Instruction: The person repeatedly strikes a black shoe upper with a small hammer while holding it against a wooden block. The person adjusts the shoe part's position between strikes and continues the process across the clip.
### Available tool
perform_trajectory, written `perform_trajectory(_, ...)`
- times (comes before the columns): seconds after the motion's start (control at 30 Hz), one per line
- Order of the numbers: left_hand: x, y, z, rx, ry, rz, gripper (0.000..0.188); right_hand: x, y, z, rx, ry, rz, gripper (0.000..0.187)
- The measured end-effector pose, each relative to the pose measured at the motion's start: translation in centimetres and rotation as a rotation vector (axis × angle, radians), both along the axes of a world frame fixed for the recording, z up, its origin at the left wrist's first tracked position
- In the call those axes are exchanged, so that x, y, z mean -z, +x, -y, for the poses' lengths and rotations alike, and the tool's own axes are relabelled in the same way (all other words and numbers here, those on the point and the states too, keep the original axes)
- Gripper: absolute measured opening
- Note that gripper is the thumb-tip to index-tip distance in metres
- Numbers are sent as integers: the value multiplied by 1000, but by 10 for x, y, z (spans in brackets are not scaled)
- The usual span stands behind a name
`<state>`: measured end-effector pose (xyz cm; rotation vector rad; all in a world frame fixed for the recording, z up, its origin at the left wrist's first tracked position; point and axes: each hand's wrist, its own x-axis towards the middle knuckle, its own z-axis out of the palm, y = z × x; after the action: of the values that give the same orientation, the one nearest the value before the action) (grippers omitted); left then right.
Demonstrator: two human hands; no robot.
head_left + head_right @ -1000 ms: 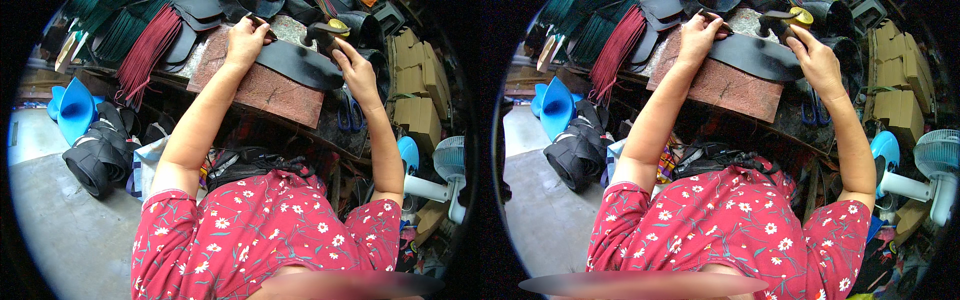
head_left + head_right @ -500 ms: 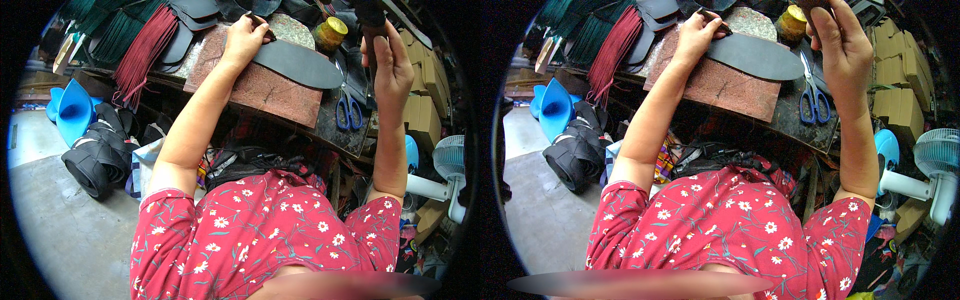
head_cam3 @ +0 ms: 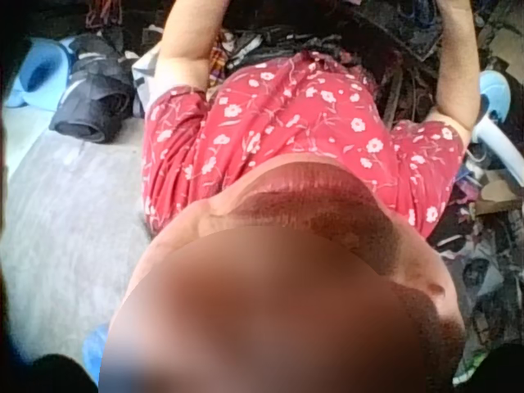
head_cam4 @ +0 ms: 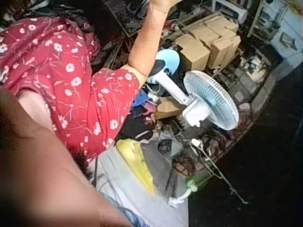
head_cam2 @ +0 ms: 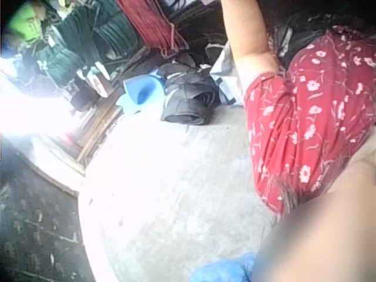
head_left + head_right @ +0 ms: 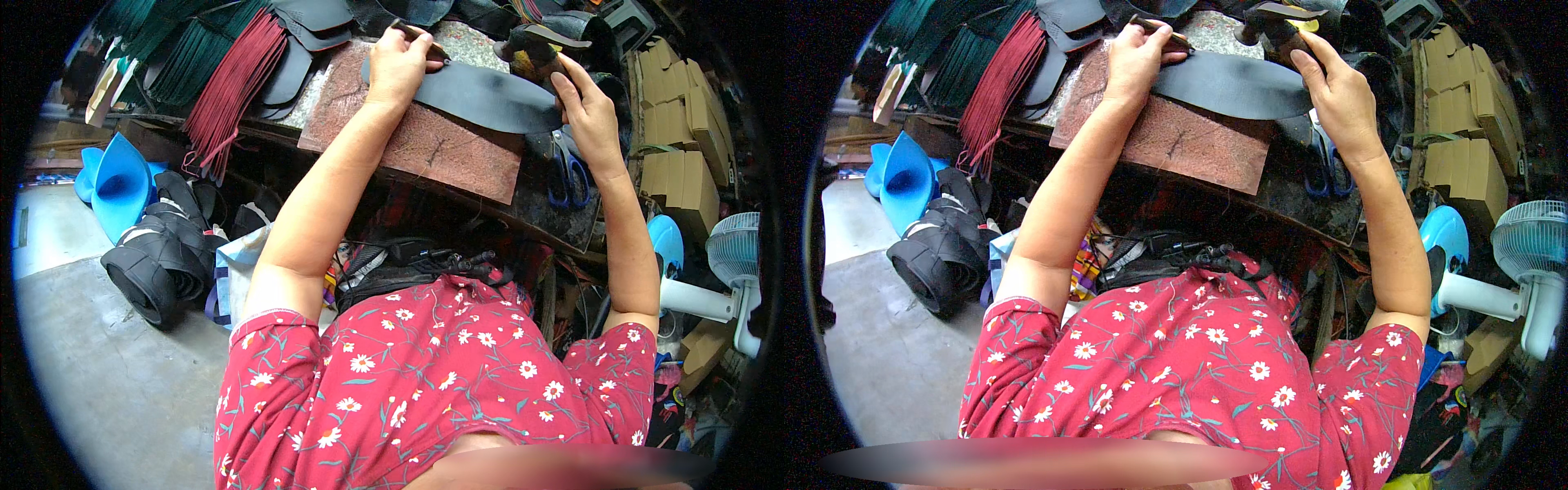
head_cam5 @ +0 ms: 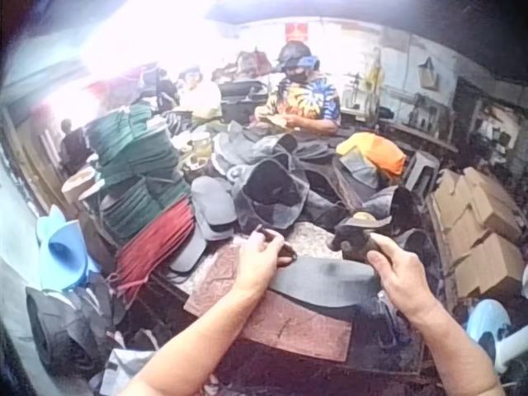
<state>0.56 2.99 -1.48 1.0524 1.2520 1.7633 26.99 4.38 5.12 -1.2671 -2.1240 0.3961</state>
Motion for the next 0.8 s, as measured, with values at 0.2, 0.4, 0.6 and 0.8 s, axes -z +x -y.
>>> perform_trajectory(0.2,-3,4,5,-6,10,-355,14,-48,-11,18,-181,36,-233,37)
perform_trajectory(0.4,-14,24,13,-184,194,-1035,20,-64,-21,36,-270,329,-198,35)
perform_trajectory(0.6,-5,16,5,-43,-80,-107,15,-10,0,12,-32,174,153,35)
perform_trajectory(0.8,2,11,2,72,-14,-301,16,-47,1,26,-141,91,-82,33)
